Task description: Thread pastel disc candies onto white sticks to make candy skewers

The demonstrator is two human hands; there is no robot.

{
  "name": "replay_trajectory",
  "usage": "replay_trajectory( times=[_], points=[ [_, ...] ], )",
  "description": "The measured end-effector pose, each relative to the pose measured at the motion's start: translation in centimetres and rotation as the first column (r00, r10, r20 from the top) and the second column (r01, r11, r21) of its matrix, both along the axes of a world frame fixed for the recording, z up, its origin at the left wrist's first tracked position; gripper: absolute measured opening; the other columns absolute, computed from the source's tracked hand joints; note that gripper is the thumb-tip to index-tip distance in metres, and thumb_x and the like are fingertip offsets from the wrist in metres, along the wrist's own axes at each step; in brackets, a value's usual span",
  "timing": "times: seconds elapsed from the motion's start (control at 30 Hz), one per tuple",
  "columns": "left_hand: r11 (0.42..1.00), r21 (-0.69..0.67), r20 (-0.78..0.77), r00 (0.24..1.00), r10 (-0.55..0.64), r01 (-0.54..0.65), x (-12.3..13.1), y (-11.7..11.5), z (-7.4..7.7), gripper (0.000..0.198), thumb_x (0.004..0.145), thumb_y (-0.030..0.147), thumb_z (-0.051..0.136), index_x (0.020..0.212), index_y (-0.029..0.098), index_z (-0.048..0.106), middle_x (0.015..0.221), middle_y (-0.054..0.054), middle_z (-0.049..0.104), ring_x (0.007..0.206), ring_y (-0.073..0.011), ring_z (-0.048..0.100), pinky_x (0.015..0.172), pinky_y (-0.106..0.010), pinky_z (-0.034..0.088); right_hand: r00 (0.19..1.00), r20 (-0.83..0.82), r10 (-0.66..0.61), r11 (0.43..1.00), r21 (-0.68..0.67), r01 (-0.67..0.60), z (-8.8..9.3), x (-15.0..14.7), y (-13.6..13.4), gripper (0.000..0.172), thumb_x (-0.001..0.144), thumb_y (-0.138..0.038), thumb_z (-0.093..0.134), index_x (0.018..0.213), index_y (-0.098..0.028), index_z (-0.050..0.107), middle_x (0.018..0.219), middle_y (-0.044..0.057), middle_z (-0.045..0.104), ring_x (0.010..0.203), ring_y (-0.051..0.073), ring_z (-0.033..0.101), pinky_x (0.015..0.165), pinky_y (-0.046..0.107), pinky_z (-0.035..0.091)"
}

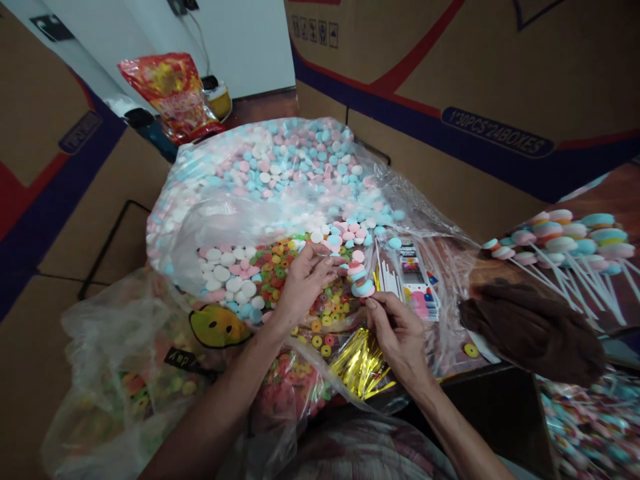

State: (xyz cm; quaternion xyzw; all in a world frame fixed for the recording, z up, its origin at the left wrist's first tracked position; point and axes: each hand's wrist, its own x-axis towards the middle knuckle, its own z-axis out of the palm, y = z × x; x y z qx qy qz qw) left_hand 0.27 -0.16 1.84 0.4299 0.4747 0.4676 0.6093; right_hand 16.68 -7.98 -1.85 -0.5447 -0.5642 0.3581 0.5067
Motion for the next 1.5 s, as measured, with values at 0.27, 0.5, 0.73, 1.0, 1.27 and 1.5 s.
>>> replay_trajectory(
  times=[0.27,0.5,0.73,1.0,1.27,1.5],
  points=[
    [0.966,0.191,-0.165,0.965,0.205,-0.173,-0.1,0.6,0.2,0.025,0.077,0.041,0.073,0.084,0.018,0.066,0.084,-0.002,0.074,0.066,-0.015,0.07,0.06,-0.024,0.053,0.997,0.004,0.082,0.997,-0.009,-0.081,-0.7,0.0,-0.2,0.02,0.097,-0.031,0.053,0.101,-0.018,0.069,0.065,-0.003,0.052,0.054,0.01,0.047,0.051,0.021,0.04],
    [0.988,0.143,-0.144,0.987,0.077,-0.056,0.7,-0.1,-1.0,0.029,0.084,0.042,0.065,0.096,0.017,0.074,0.098,-0.007,0.076,0.093,-0.0208,0.07,0.08,-0.031,0.056,0.994,0.018,0.106,0.994,-0.037,-0.105,-0.3,-0.1,-0.2,0.021,0.096,-0.032,0.054,0.101,-0.018,0.069,0.06,-0.004,0.05,0.05,0.009,0.045,0.046,0.021,0.037],
    [0.996,0.084,-0.036,0.999,0.023,-0.019,0.9,-0.3,-0.6,0.032,0.08,0.046,0.071,0.094,0.017,0.072,0.097,-0.007,0.076,0.09,-0.0194,0.07,0.076,-0.028,0.056,0.994,0.014,0.108,0.992,-0.068,-0.107,-1.1,0.0,-0.1,0.021,0.096,-0.033,0.055,0.097,-0.018,0.069,0.059,-0.005,0.047,0.049,0.009,0.042,0.047,0.02,0.035],
    [0.993,-0.119,0.211,0.977,0.033,-0.007,1.1,-0.3,-0.3,0.035,0.07,0.036,0.082,0.094,0.015,0.067,0.096,-0.01,0.077,0.093,-0.0229,0.073,0.082,-0.032,0.058,0.989,0.068,0.129,0.99,-0.065,-0.125,-0.8,0.1,0.0,0.019,0.096,-0.03,0.054,0.091,-0.018,0.066,0.059,-0.005,0.046,0.051,0.008,0.041,0.048,0.02,0.033],
    [0.994,-0.111,0.214,0.977,0.006,0.018,0.7,-0.2,-0.6,0.031,0.071,0.028,0.082,0.096,0.015,0.067,0.096,-0.009,0.077,0.096,-0.0202,0.072,0.078,-0.026,0.055,0.989,0.05,0.138,0.989,-0.067,-0.135,-0.2,0.1,0.2,0.019,0.095,-0.028,0.053,0.084,-0.018,0.065,0.06,-0.005,0.043,0.052,0.008,0.038,0.05,0.021,0.032],
    [0.982,-0.182,0.276,0.961,-0.003,0.056,1.2,-0.6,-0.8,0.032,0.072,0.026,0.081,0.098,0.014,0.068,0.1,-0.01,0.076,0.092,-0.018,0.071,0.078,-0.026,0.053,0.993,0.097,0.072,0.997,-0.048,-0.068,-0.1,0.0,-0.1,0.02,0.096,-0.029,0.052,0.082,-0.019,0.063,0.059,-0.005,0.045,0.05,0.009,0.039,0.047,0.021,0.031]
  ],
)
